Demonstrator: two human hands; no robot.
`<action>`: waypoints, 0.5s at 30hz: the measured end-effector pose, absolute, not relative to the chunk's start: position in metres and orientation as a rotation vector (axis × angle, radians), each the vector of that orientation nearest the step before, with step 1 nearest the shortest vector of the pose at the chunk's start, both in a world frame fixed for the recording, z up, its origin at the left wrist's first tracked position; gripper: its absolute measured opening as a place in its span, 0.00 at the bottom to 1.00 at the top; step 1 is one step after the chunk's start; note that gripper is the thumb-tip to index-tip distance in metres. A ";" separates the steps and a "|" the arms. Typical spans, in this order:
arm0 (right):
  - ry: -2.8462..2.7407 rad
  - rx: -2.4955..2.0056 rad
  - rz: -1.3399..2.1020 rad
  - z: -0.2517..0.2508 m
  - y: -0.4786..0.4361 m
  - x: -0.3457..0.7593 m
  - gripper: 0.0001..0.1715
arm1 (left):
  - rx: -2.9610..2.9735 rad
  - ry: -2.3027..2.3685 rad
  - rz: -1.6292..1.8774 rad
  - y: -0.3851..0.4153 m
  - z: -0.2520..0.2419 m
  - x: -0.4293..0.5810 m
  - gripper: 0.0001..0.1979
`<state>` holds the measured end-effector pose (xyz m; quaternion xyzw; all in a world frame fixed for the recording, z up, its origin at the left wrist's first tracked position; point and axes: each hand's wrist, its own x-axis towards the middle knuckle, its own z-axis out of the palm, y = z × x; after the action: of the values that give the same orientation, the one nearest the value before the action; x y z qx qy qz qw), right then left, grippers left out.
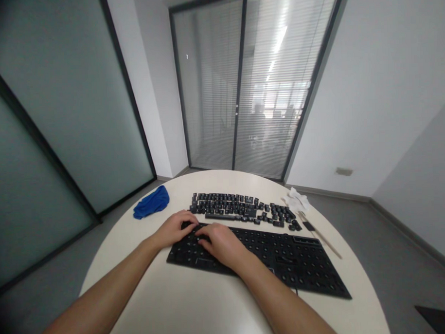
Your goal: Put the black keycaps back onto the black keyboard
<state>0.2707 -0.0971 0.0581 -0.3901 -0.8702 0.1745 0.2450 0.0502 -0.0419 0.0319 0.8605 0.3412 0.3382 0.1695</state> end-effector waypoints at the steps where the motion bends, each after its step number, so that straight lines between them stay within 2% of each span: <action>1: -2.368 -1.077 0.477 0.059 -0.097 0.272 0.14 | 2.445 0.971 0.959 -0.042 0.032 0.050 0.07; 9: -2.368 -0.835 0.672 0.069 -0.106 0.268 0.11 | 2.440 0.988 0.943 -0.044 0.034 0.051 0.08; 15: -2.288 -0.896 0.824 0.063 -0.108 0.263 0.11 | 2.442 0.994 0.945 -0.044 0.034 0.051 0.09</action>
<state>0.2629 -0.1081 0.0632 -0.3327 -0.8496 0.3062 0.2716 0.0512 -0.0440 0.0341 0.8592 0.3499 0.3326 0.1695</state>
